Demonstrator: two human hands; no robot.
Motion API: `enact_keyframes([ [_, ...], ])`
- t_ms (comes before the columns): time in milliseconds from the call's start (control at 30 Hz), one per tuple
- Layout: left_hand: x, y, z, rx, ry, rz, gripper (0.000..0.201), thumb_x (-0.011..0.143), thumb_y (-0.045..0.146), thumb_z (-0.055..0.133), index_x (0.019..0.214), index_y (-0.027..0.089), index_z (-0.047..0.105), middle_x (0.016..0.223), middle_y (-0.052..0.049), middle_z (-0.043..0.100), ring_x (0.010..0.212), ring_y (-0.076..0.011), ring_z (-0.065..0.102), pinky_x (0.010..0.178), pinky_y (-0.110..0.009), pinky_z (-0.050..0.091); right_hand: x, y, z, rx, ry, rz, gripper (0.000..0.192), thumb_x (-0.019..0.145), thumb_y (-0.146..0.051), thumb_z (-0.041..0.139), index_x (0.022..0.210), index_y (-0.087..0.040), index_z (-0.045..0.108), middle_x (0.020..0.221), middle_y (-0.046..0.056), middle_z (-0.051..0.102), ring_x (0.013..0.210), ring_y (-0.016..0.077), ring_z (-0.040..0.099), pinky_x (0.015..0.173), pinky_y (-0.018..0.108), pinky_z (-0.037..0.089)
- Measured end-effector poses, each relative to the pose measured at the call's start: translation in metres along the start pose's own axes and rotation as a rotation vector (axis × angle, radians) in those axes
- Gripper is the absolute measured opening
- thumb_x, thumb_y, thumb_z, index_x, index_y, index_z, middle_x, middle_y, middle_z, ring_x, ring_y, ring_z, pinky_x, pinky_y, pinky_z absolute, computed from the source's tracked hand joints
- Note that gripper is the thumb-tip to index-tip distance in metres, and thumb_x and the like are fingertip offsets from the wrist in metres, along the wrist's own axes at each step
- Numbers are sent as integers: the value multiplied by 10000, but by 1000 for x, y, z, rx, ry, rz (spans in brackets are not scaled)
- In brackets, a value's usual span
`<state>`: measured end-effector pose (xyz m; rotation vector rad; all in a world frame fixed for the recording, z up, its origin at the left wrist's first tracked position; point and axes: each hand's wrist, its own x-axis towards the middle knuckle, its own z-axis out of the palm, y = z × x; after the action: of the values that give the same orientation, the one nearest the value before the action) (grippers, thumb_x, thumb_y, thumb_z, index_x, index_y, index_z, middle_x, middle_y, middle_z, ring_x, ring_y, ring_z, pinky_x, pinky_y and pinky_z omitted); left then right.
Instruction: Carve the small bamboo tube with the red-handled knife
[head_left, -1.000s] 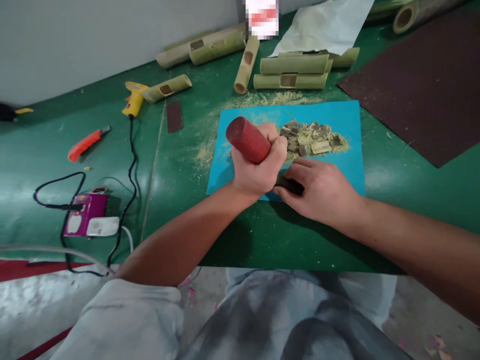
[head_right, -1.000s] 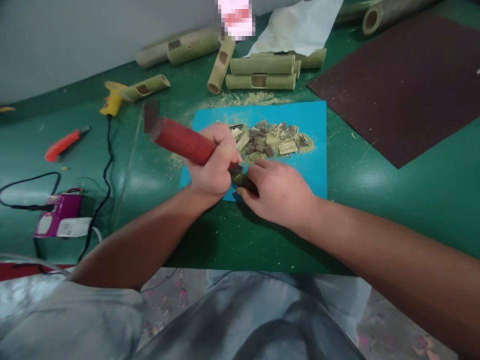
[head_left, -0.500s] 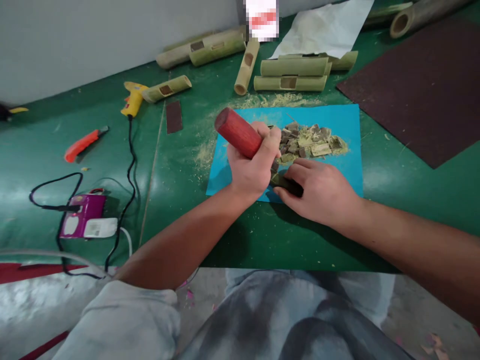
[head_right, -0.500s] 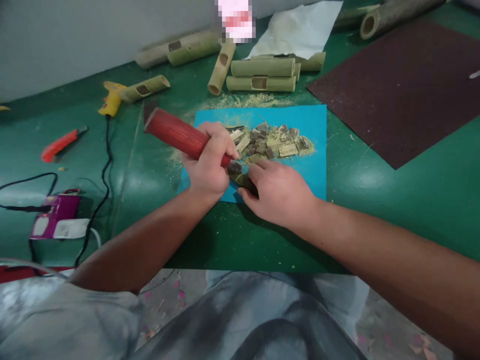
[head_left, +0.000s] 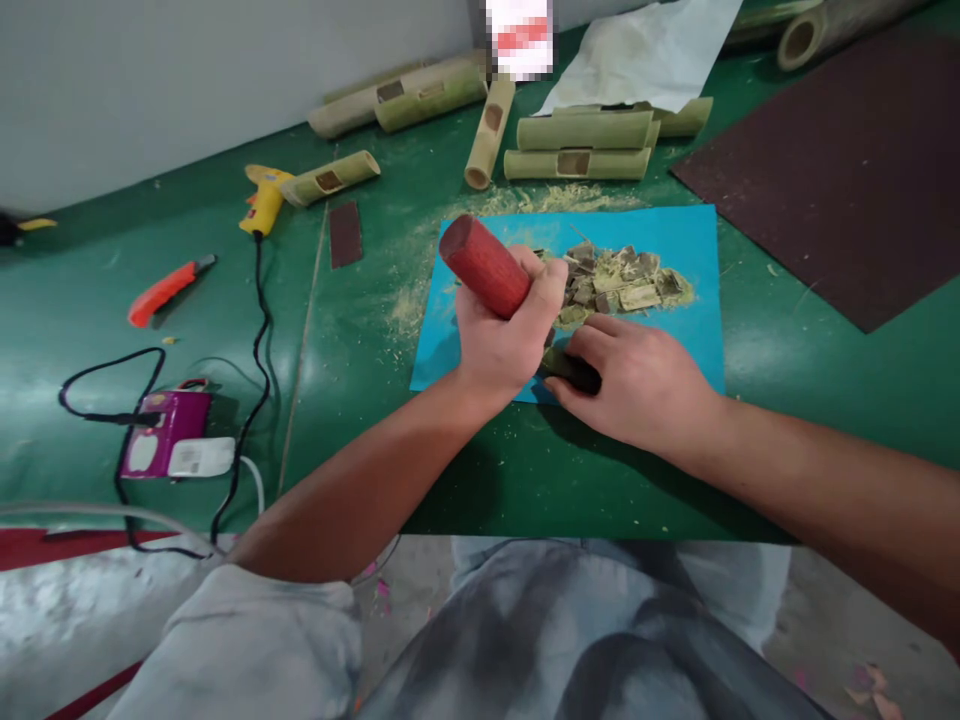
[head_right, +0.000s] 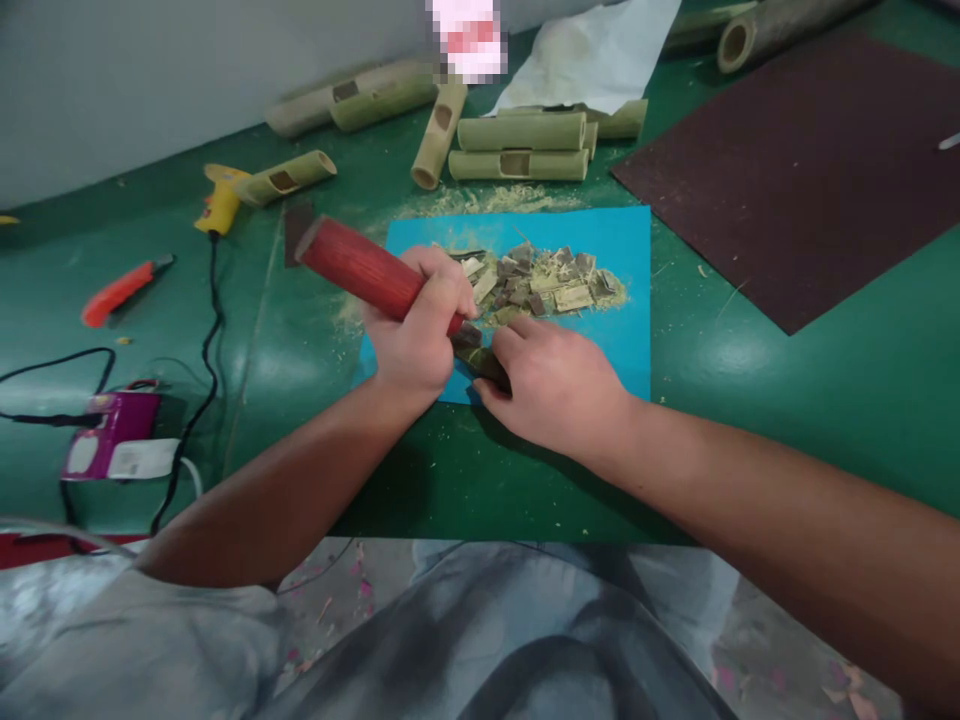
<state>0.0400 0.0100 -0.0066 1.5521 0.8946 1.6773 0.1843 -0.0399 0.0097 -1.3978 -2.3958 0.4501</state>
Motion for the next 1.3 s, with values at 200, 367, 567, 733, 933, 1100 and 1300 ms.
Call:
enact_keyframes([
  [200,1,9,1,77,-76,-27,606,899,651,730,574,205,478,574,32,437,532,-96,435,555,-306,431,2,1,-3,37,-40,40,190,878,-360,686,804,-186,664,796,47,636,692,173,532,627,315,297],
  [367,2,5,2,88,-58,16,622,934,619,704,547,205,447,539,32,423,519,-97,395,533,-294,396,2,3,-1,46,-21,22,184,881,-325,665,759,-189,645,771,41,616,679,167,522,633,318,298],
  [567,0,11,1,91,-37,-158,593,925,504,748,530,206,421,493,49,388,465,-83,366,484,-292,353,4,7,-2,85,-12,1,194,864,-304,660,706,-210,598,730,25,591,653,157,500,624,312,307],
  [733,0,3,-2,-7,13,-123,596,908,549,771,522,210,468,483,40,427,466,-82,395,474,-318,351,5,7,-3,46,-7,5,178,859,-325,655,728,-211,616,746,35,615,650,161,497,614,316,299],
  [933,14,7,-4,-14,-19,-30,534,968,571,704,609,214,535,568,23,524,536,-76,467,550,-333,432,3,12,-9,2,-10,-70,194,903,-335,637,806,-182,706,833,82,676,750,199,563,654,329,332],
  [1100,21,27,-21,-31,-67,16,390,876,510,831,643,229,695,586,9,622,431,-68,448,365,-303,294,7,26,-16,60,-22,-286,244,962,-345,576,924,-174,746,938,121,696,880,256,578,783,387,413],
  [1300,11,34,-56,176,-378,7,240,908,462,782,826,237,783,780,-29,763,713,-160,712,667,-320,576,9,31,-12,140,-16,-315,199,921,-248,575,1036,-138,694,973,140,683,922,287,587,839,423,461],
])
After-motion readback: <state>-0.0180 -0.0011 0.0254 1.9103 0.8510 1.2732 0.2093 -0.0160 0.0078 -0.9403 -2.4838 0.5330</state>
